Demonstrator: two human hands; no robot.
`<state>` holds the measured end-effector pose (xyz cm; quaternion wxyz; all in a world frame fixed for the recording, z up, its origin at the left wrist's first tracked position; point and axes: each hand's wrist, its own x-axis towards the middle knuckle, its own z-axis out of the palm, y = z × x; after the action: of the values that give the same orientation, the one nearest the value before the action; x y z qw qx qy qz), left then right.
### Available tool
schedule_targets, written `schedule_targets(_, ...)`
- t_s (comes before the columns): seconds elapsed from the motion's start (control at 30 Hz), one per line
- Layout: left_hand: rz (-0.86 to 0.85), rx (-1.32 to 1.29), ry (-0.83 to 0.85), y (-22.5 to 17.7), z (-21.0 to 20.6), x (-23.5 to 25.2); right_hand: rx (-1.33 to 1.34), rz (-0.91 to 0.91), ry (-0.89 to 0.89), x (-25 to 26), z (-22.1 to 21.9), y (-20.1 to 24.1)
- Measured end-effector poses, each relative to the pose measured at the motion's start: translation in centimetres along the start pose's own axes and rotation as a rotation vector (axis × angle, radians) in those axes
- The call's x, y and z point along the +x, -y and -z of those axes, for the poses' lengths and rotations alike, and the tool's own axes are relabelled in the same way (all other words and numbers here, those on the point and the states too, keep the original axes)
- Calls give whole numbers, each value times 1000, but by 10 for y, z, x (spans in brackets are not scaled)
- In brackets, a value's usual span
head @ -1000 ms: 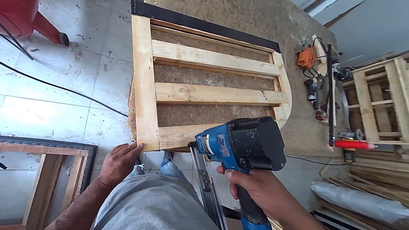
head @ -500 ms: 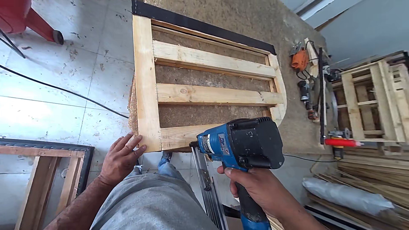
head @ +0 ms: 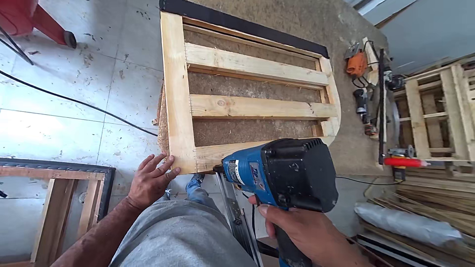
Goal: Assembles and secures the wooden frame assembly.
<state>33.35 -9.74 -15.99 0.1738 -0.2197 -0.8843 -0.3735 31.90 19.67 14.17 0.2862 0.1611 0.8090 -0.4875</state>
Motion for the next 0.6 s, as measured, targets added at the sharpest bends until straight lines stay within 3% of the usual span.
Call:
schedule_targets(0.4,16,-15,12,-1,0,-1,15,-8,11,9,-15,0)
schedule_targets(0.6,9,0,21,-1,-1,-2,-114,-67,29,14,-9,2)
